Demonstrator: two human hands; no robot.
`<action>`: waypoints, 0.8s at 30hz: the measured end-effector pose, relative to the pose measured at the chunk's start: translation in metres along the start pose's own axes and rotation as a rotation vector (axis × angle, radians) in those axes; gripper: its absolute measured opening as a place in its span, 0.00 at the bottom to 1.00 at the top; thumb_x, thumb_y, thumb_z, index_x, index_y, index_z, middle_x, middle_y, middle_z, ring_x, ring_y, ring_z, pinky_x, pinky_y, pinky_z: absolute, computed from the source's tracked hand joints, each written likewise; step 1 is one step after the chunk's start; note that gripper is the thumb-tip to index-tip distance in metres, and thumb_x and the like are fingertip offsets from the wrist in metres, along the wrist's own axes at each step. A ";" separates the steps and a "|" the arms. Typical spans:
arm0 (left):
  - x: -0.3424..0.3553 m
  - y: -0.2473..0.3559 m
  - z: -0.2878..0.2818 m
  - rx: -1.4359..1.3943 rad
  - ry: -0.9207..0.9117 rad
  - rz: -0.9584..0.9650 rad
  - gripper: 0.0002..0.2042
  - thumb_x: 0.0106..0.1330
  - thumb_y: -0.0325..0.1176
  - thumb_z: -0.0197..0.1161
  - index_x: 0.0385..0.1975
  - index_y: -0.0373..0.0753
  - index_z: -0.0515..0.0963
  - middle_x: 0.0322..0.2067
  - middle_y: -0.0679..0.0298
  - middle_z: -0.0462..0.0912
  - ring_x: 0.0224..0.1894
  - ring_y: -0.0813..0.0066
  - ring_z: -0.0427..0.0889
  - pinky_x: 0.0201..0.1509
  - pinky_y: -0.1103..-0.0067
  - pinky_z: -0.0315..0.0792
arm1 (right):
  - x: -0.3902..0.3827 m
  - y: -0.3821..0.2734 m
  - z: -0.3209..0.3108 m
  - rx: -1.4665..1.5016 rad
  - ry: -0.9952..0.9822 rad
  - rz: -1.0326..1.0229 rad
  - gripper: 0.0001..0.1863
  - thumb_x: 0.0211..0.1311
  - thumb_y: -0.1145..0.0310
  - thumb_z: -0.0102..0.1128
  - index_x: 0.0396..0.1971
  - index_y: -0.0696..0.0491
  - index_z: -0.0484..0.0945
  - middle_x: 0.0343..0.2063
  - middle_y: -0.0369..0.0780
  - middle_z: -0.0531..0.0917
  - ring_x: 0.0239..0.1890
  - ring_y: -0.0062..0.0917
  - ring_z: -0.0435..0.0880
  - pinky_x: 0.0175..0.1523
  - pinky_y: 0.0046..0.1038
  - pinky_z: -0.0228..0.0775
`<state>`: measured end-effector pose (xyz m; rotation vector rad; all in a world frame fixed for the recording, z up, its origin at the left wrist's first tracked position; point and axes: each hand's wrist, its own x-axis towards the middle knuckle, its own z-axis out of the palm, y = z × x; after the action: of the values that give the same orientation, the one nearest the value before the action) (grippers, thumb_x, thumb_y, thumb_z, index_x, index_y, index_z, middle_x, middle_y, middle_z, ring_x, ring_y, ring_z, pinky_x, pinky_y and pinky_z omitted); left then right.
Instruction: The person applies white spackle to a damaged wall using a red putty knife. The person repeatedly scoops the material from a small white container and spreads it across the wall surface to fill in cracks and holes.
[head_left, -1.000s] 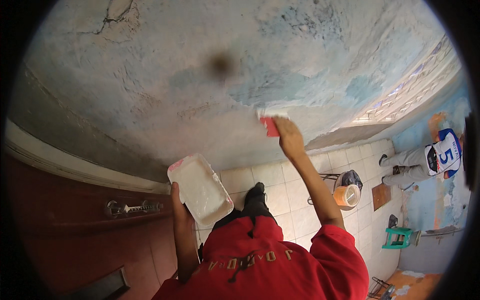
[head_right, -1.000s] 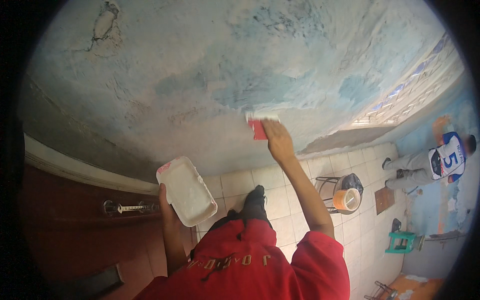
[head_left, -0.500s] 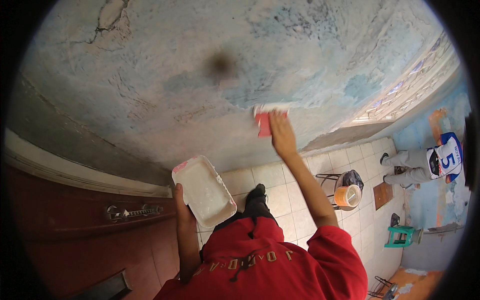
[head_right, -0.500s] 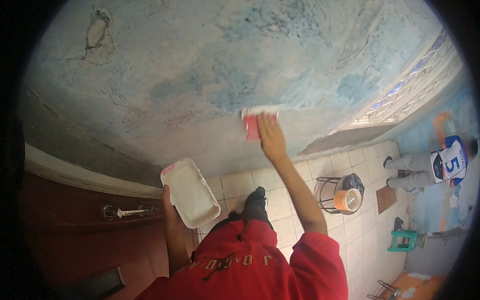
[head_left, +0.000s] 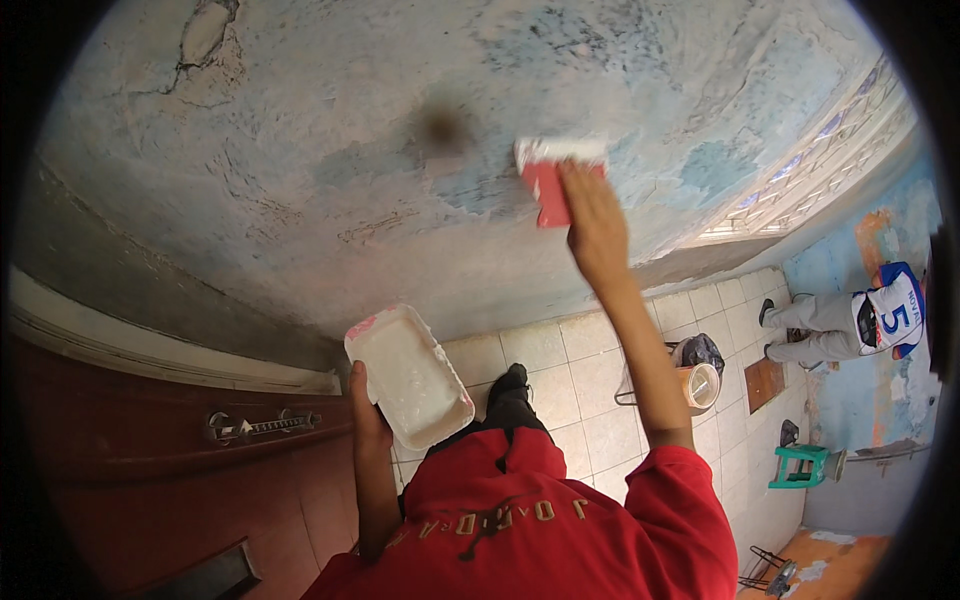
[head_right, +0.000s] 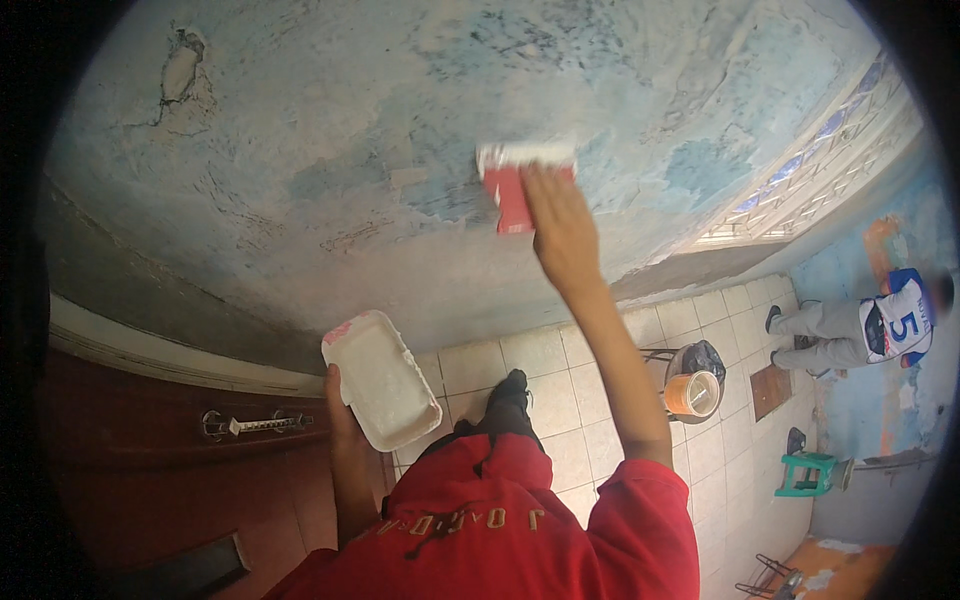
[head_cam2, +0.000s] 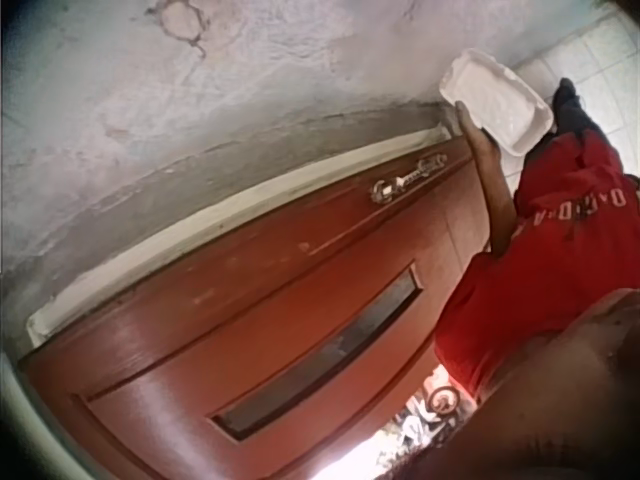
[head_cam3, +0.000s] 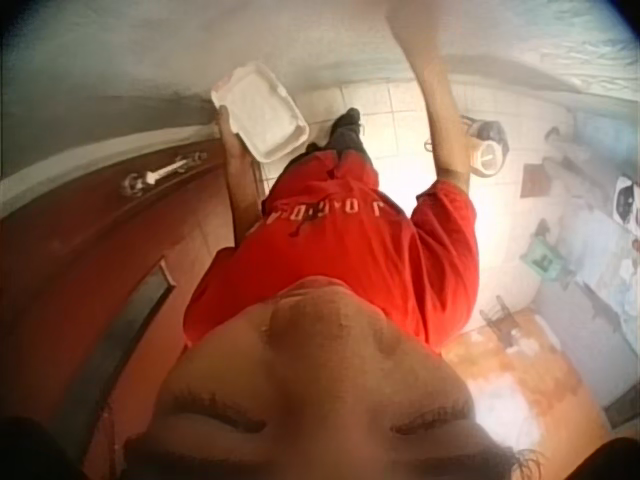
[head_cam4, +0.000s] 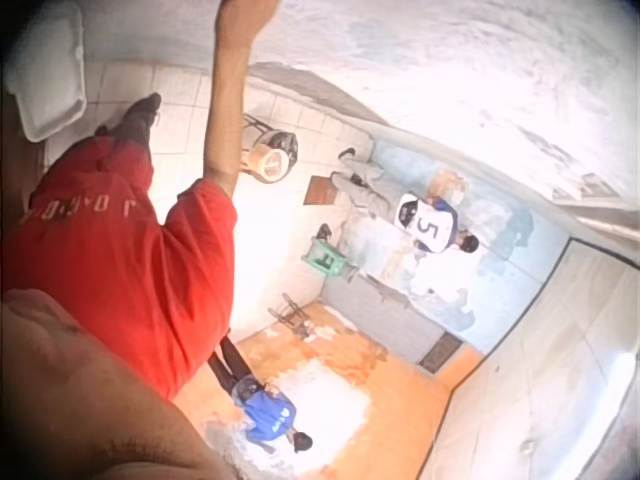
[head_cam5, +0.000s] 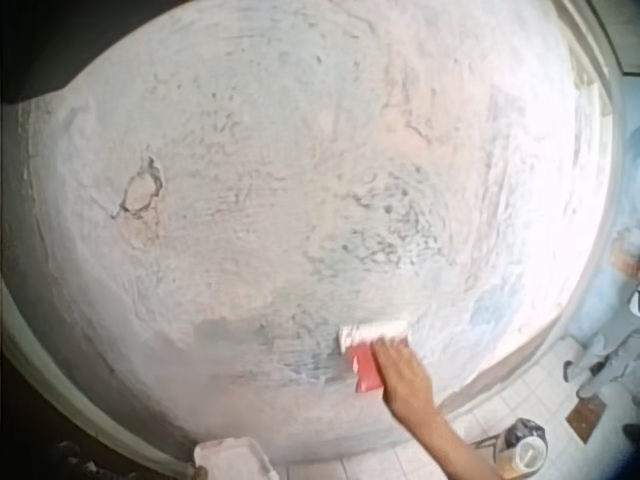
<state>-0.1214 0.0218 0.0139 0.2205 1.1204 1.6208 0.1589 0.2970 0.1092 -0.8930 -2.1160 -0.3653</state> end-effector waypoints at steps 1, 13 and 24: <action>0.002 -0.004 -0.006 -0.010 0.006 -0.005 0.35 0.75 0.59 0.51 0.70 0.35 0.64 0.63 0.53 0.76 0.62 0.60 0.78 0.65 0.66 0.74 | -0.029 0.000 0.019 0.018 -0.082 0.027 0.32 0.58 0.82 0.51 0.67 0.58 0.70 0.64 0.48 0.77 0.66 0.41 0.76 0.73 0.43 0.63; -0.002 0.004 0.001 0.006 -0.008 -0.010 0.37 0.74 0.60 0.50 0.71 0.35 0.62 0.63 0.52 0.75 0.62 0.58 0.78 0.65 0.63 0.75 | -0.069 -0.003 0.022 0.181 -0.083 0.125 0.35 0.58 0.83 0.49 0.71 0.61 0.65 0.68 0.52 0.72 0.71 0.47 0.69 0.75 0.47 0.58; -0.006 0.013 0.004 0.022 -0.018 -0.056 0.37 0.75 0.60 0.49 0.71 0.35 0.61 0.63 0.52 0.75 0.63 0.58 0.78 0.65 0.63 0.74 | -0.145 -0.033 0.096 0.178 -0.347 0.230 0.37 0.58 0.83 0.49 0.73 0.57 0.63 0.70 0.50 0.69 0.72 0.45 0.68 0.75 0.47 0.57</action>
<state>-0.1252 0.0196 0.0278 0.2156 1.1216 1.5552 0.1449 0.2553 -0.0621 -1.1435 -2.2793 0.1041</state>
